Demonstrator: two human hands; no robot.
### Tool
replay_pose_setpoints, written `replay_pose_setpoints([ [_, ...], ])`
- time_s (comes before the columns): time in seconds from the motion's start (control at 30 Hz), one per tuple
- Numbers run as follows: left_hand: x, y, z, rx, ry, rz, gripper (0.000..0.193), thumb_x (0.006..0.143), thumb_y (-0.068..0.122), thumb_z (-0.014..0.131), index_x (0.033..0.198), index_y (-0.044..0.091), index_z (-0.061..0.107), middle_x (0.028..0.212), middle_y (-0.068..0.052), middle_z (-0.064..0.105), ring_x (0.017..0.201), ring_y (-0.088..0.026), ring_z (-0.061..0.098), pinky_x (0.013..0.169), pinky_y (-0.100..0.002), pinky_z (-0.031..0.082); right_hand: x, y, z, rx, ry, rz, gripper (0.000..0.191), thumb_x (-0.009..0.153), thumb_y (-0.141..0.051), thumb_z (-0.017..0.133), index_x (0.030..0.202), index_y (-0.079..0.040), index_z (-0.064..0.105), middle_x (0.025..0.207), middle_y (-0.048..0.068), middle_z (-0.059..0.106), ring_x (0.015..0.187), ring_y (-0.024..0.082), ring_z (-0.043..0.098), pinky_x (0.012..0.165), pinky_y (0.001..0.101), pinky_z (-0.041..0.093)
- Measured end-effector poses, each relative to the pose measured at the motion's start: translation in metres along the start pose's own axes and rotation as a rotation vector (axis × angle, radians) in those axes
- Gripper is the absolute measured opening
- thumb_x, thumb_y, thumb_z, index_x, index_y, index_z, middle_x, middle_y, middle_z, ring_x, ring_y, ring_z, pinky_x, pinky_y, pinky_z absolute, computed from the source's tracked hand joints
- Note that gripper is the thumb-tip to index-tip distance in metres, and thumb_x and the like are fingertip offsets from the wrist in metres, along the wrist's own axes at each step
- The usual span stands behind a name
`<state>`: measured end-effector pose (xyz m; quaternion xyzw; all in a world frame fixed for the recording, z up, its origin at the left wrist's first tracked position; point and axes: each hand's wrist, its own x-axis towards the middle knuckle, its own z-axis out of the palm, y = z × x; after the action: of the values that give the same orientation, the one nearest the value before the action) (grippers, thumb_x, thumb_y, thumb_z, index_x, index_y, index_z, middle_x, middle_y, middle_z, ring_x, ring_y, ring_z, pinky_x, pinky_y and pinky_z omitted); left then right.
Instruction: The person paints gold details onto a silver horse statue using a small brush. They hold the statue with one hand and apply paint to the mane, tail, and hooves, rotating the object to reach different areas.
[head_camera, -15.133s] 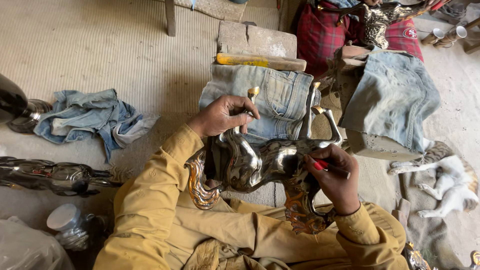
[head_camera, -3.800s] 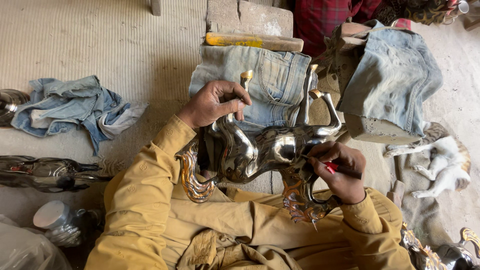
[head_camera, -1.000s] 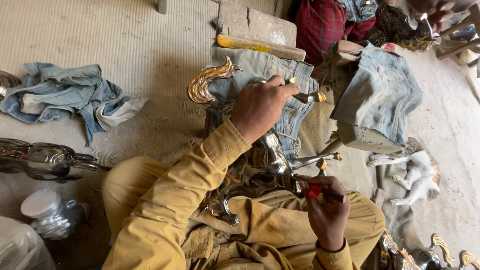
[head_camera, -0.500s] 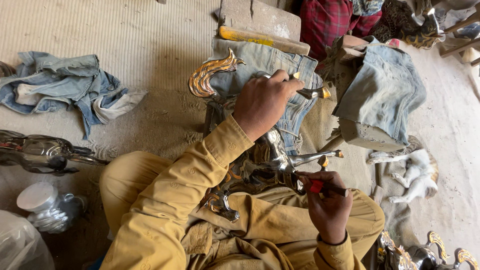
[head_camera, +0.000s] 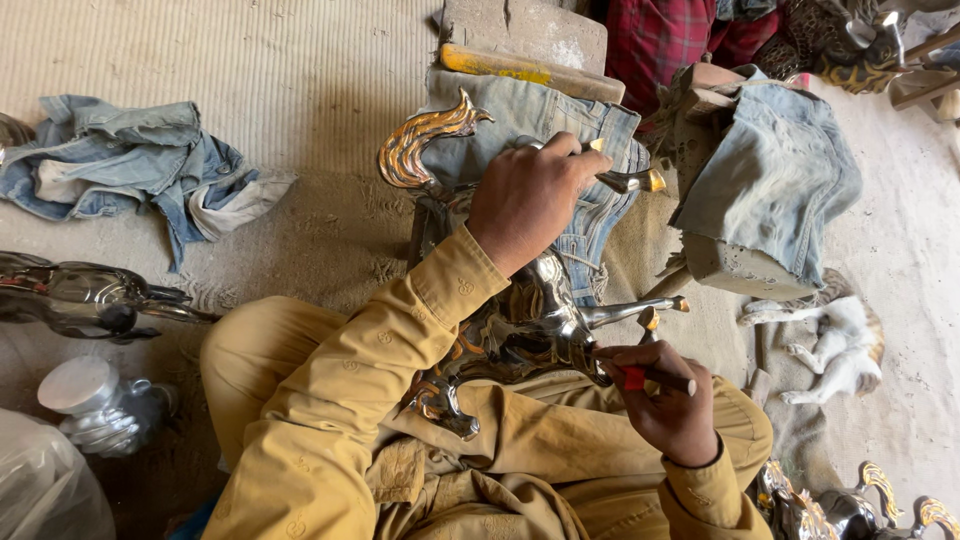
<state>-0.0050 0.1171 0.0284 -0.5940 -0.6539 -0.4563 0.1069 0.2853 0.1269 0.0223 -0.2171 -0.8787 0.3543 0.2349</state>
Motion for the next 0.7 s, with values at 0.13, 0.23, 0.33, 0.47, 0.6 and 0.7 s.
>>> replay_pose_setpoints([
  [0.13, -0.001, 0.001, -0.001, -0.019, 0.013, 0.004, 0.022, 0.097, 0.006, 0.062, 0.110, 0.012, 0.078, 0.090, -0.008, 0.072, 0.069, -0.018, 0.073, 0.067, -0.034, 0.061, -0.004, 0.006, -0.003, 0.055, -0.034, -0.023, 0.014, 0.085, 0.008, 0.072, 0.094, 0.000, 0.064, 0.101, 0.014, 0.080, 0.093, 0.020, 0.080, 0.078, 0.0290, 0.065],
  [0.23, 0.000, 0.001, -0.001, -0.013, 0.008, 0.009, 0.022, 0.097, 0.005, 0.062, 0.110, 0.012, 0.078, 0.089, -0.008, 0.072, 0.069, -0.019, 0.073, 0.067, -0.035, 0.061, -0.005, 0.011, -0.006, 0.061, -0.078, -0.019, 0.015, 0.084, 0.009, 0.071, 0.091, 0.000, 0.063, 0.103, 0.014, 0.080, 0.096, 0.020, 0.081, 0.078, 0.0289, 0.067],
  [0.33, 0.001, 0.001, -0.002, -0.004, -0.001, 0.007, 0.023, 0.097, 0.005, 0.061, 0.111, 0.012, 0.078, 0.088, -0.008, 0.072, 0.068, -0.018, 0.073, 0.067, -0.034, 0.061, -0.005, 0.011, -0.009, 0.022, -0.111, -0.084, 0.015, 0.083, 0.010, 0.071, 0.089, -0.002, 0.063, 0.102, 0.013, 0.080, 0.100, 0.022, 0.080, 0.082, 0.0300, 0.067],
  [0.47, -0.001, 0.002, -0.004, 0.002, 0.029, 0.019, 0.023, 0.096, 0.005, 0.062, 0.109, 0.013, 0.079, 0.087, -0.008, 0.072, 0.067, -0.018, 0.072, 0.065, -0.035, 0.060, -0.009, 0.000, -0.005, 0.021, -0.019, -0.108, 0.016, 0.084, 0.010, 0.071, 0.091, -0.001, 0.063, 0.101, 0.013, 0.080, 0.102, 0.022, 0.079, 0.088, 0.0309, 0.065],
  [0.6, -0.001, 0.002, -0.002, -0.027, 0.035, 0.014, 0.022, 0.098, 0.005, 0.062, 0.110, 0.011, 0.079, 0.086, -0.007, 0.072, 0.063, -0.016, 0.070, 0.063, -0.033, 0.059, -0.008, -0.015, 0.024, 0.136, 0.254, -0.077, 0.013, 0.091, 0.011, 0.070, 0.098, 0.002, 0.063, 0.107, 0.016, 0.077, 0.106, 0.023, 0.077, 0.096, 0.0336, 0.065],
  [0.7, 0.000, 0.001, 0.001, -0.045, -0.002, -0.015, 0.021, 0.099, 0.005, 0.063, 0.112, 0.010, 0.079, 0.085, -0.008, 0.072, 0.059, -0.014, 0.068, 0.059, -0.031, 0.059, -0.007, -0.028, 0.041, 0.068, 0.329, 0.039, 0.013, 0.091, 0.012, 0.068, 0.101, 0.005, 0.063, 0.106, 0.017, 0.076, 0.102, 0.021, 0.076, 0.089, 0.0299, 0.063],
])
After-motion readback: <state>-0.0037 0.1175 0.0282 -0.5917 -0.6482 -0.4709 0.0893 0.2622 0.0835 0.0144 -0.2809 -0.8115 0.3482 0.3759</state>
